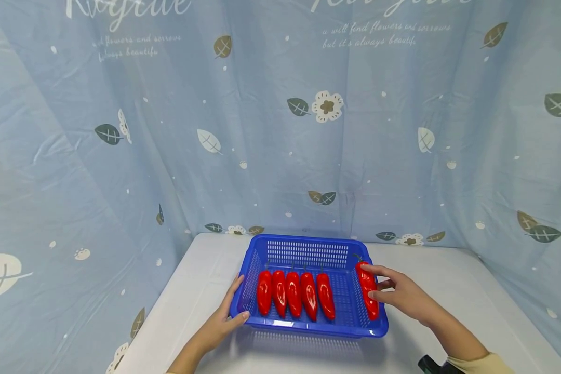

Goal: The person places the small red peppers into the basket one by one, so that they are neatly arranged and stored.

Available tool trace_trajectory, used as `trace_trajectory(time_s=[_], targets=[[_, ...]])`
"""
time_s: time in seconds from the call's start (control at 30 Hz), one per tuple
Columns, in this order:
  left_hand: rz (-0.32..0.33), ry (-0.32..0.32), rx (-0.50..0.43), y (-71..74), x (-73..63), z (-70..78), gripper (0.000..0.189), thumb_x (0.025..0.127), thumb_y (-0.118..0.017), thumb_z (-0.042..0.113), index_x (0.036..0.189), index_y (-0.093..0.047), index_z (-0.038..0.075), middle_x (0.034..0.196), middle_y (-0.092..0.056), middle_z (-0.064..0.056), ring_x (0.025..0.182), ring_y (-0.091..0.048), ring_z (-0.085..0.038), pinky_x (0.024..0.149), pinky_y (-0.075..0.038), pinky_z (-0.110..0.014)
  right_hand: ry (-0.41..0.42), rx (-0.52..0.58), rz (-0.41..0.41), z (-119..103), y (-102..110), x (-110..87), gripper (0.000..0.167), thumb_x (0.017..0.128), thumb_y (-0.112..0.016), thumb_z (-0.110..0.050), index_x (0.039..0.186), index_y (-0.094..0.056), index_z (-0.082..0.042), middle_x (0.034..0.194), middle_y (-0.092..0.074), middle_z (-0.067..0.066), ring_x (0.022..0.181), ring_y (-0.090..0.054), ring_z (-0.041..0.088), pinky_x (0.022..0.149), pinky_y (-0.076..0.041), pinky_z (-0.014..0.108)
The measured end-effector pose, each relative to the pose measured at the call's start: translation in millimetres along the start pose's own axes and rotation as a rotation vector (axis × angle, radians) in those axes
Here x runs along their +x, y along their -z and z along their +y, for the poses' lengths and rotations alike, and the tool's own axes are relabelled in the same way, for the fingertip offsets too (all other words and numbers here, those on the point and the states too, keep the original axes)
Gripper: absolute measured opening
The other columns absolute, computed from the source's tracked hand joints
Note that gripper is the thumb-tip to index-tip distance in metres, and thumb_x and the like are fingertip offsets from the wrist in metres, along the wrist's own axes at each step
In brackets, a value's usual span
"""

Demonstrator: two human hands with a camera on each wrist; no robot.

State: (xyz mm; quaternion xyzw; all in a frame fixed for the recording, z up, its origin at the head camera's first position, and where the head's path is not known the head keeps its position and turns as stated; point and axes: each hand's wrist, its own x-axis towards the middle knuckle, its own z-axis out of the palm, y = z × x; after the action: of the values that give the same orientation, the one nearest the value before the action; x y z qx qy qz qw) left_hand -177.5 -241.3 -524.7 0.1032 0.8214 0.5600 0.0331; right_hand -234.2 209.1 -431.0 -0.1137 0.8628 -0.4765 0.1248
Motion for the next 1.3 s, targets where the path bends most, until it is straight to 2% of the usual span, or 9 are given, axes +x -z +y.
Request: trace_trajectory(time_s=[0.17,0.33,0.63,0.9,1.3], targets=[[0.001,-0.013,-0.002,0.7,0.1,-0.8,0.087,0.096,-0.063,0.027,0.165,-0.01,0.029,0.17,0.004,-0.016,0.151,-0.004,-0.053,0.109,-0.018,-0.078,0.002,-0.013,0.003,-1.5,-4.0,4.5,0.072,0.085,-0.082,-0.024,0.149,-0.052,-0.014,0.14,-0.052,0.025,0.109,-0.059,0.03,0.076,-0.062,0.041],[-0.001,0.0,-0.011,1.0,0.0,-0.7,0.088,0.096,-0.064,0.028,0.165,-0.01,0.03,0.171,0.003,-0.014,0.152,-0.003,-0.051,0.11,-0.016,-0.077,0.011,-0.035,-0.006,-3.8,-7.6,10.9,0.072,0.085,-0.082,-0.023,0.15,-0.052,-0.014,0.139,-0.053,0.026,0.106,-0.06,0.027,0.075,-0.062,0.042],[-0.012,-0.009,0.002,0.0,0.0,1.6,0.087,0.096,-0.063,0.027,0.164,-0.011,0.031,0.171,0.004,-0.014,0.151,-0.002,-0.052,0.109,-0.017,-0.078,0.03,-0.083,-0.017,-11.3,-14.5,24.2,0.071,0.085,-0.082,-0.019,0.149,-0.053,-0.016,0.14,-0.052,0.029,0.107,-0.063,0.031,0.071,-0.063,0.045],[-0.006,-0.017,0.005,1.1,-0.5,1.5,0.087,0.097,-0.063,0.025,0.165,-0.01,0.029,0.171,0.003,-0.014,0.152,-0.005,-0.051,0.112,-0.017,-0.075,0.054,-0.06,-0.041,-11.3,-19.4,35.4,0.066,0.086,-0.081,-0.016,0.147,-0.056,-0.016,0.138,-0.055,0.023,0.1,-0.063,0.027,0.076,-0.062,0.044],[-0.005,-0.007,-0.003,0.2,-1.2,3.2,0.087,0.096,-0.063,0.026,0.165,-0.01,0.029,0.17,0.004,-0.016,0.151,-0.004,-0.053,0.11,-0.019,-0.076,0.08,-0.089,-0.036,-16.0,-23.0,52.0,0.062,0.088,-0.078,-0.015,0.146,-0.056,-0.015,0.139,-0.056,0.022,0.102,-0.065,0.028,0.081,-0.061,0.049]])
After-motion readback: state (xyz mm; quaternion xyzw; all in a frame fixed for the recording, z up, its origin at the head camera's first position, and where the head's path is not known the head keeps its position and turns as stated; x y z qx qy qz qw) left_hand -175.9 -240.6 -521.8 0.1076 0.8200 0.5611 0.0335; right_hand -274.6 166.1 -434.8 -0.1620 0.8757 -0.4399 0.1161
